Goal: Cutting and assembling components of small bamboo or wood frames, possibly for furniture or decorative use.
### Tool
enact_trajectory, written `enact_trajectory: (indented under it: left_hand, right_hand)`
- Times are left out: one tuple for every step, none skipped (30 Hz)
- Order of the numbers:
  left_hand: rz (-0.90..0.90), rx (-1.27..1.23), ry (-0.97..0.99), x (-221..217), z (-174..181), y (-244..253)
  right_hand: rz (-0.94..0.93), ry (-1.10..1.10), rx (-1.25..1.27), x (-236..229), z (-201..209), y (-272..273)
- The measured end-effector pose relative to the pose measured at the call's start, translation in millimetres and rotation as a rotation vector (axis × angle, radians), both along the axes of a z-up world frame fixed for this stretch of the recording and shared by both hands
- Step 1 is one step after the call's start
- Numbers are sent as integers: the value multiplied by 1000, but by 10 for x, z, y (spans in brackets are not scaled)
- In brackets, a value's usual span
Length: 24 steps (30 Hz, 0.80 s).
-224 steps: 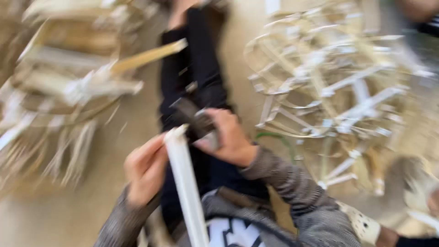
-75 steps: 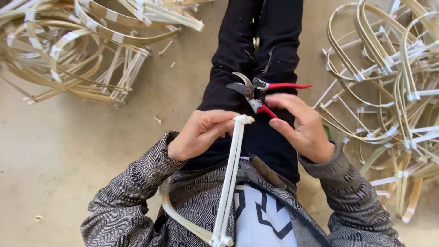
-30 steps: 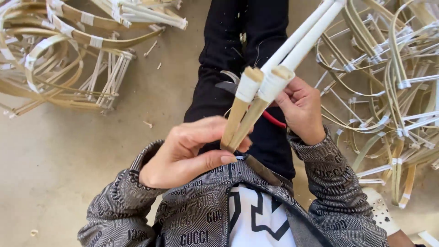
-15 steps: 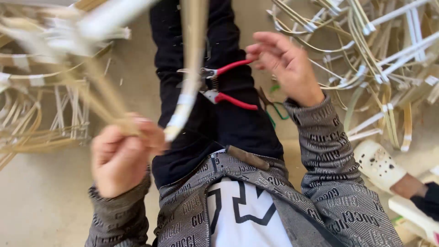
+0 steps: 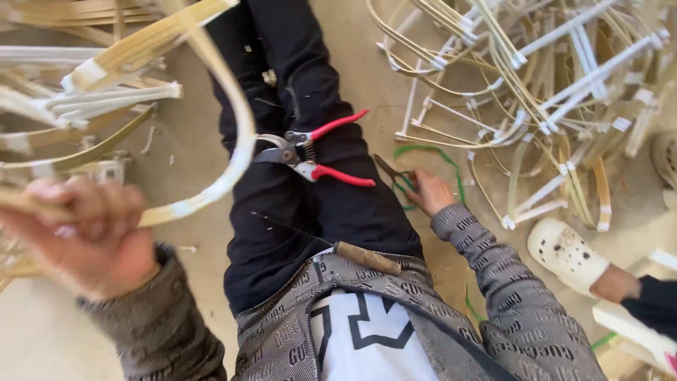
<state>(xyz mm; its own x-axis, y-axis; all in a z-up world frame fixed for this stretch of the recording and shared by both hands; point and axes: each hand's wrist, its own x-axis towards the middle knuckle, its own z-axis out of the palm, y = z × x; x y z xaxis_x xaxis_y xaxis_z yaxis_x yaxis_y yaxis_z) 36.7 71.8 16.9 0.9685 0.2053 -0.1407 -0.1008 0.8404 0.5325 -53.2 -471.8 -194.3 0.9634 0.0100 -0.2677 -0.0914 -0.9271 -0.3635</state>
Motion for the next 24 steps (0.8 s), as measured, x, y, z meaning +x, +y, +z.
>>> enact_trajectory:
  left_hand:
    - [-73, 255, -52, 24, 0, -20]
    - [-37, 266, -52, 89, -38, -91]
    - [-77, 263, -82, 142, -67, -137]
    - [-116, 262, -113, 208, -99, -167]
    - [-73, 275, -111, 248, -134, -182]
    - [-171, 227, -150, 297, -176, -191]
    - [-273, 176, -184, 334, -227, -206]
    - [-235, 186, -178, 417, -317, -186]
    - [-353, 134, -225, 483, -415, -160]
    - [-473, 81, -266, 554, -522, -131]
    - [-446, 88, -251, 620, -490, -148]
    - [-550, 241, -234, 695, -464, -167]
    - [-664, 388, -211, 772, -449, -194]
    - [-648, 390, -190, 763, -321, -257]
    - [-720, 426, -180, 801, -192, -343]
    - [-792, 460, -172, 845, -61, -436]
    - [-788, 457, -170, 873, -12, -505]
    - [-864, 385, -270, 903, 38, -575]
    - [-942, 307, -367, 924, 81, -654]
    - [-938, 300, -365, 925, 140, -715]
    - [-962, 352, -397, 927, 201, -769]
    - [-985, 405, -429, 929, 262, -820]
    - [-977, 400, -428, 935, 288, -859]
    - [-992, 431, -417, 941, 313, -897]
  right_hand:
    - [-14, 59, 31, 67, -13, 20]
    - [22, 54, 39, 64, -17, 31]
    - [-6, 139, 55, 99, -33, 51]
    - [-33, 224, 66, 141, -52, 73]
    - [11, 220, 72, 130, -293, -107]
    - [-105, 348, 281, 144, -546, -290]
    - [-227, 490, 483, 127, -786, -495]
    - [-188, 501, 480, 258, -587, -455]
    - [-200, 410, 678, 321, -389, -410]
    - [-214, 320, 877, 393, -197, -373]
    - [-193, 344, 878, 478, 185, -169]
    - [-162, 218, 890, 568, 564, 25]
    - [-141, 91, 902, 610, 949, 210]
    - [-129, 116, 905, 685, 1316, 465]
    - [7, 27, 675, 761, 1694, 702]
    - [141, -61, 445, 842, 2076, 934]
    - [146, -59, 443, 903, 2228, 1082]
    - [428, -231, 279, 965, 2381, 1229]
    - [707, -392, 105, 1012, 2539, 1371]
    - [711, -386, 102, 1019, 2566, 1409]
    - [768, -323, 87, 1046, 2594, 1449]
    - [825, -260, 72, 1071, 2620, 1492]
    - [833, -255, 68, 1086, 2631, 1504]
    - [864, -241, 7, 1099, 2641, 1518]
